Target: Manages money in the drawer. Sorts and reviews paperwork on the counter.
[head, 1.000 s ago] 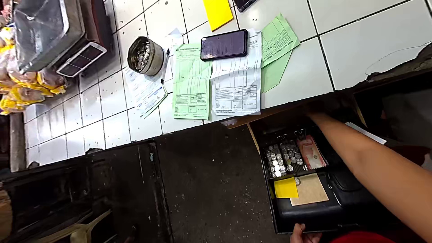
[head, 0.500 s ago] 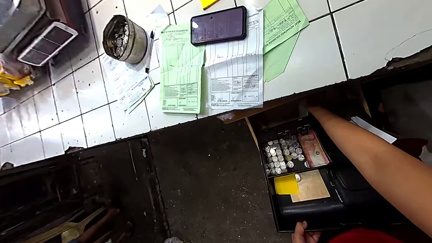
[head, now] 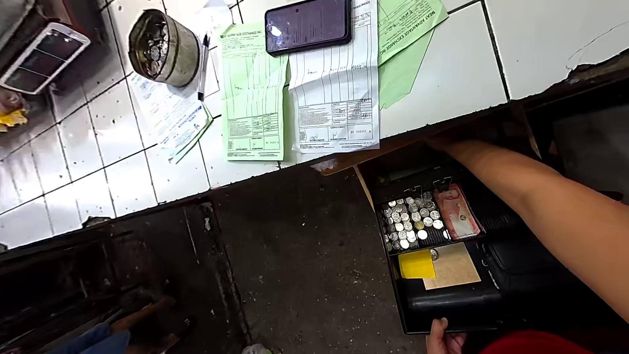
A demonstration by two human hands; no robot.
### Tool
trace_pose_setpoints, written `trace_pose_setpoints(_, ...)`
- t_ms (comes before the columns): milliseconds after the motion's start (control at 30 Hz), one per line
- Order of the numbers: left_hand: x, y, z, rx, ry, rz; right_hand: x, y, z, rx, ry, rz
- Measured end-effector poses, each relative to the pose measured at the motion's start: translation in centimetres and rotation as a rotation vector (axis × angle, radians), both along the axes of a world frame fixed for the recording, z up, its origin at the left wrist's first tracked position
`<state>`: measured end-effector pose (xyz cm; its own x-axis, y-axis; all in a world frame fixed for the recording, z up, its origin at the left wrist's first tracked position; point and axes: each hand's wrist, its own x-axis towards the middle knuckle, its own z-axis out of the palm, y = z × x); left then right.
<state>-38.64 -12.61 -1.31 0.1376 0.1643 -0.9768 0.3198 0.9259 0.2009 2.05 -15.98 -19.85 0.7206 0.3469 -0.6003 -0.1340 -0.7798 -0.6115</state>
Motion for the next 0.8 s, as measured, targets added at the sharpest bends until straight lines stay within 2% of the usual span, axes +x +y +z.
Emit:
trace_pose_setpoints(333,-0.2,-0.3,-0.6,0.03,0.001,0.017,-1.0,3.1,0.6,0.054,-0.129,0.001)
trace_pose_setpoints(500,-0.8,-0.6,-1.4,0.015,-0.004,0.04,-0.5,0.5,-0.8,0.091,-0.214,0.171)
trace_pose_setpoints(633,-0.6,-0.7,-1.4,0.009,-0.012,0.042,-0.8,-2.1,1.4,0.002,-0.185,0.434)
trace_pose_setpoints(700,-0.4,-0.8,-1.4,0.016,-0.004,0.041,-0.6,-1.8,2.2,0.076,-0.156,0.318)
trace_pose_setpoints(800,-0.6,-0.8,-1.6,0.017,0.007,0.024,-0.1,0.0,0.1,0.15,-0.177,0.268)
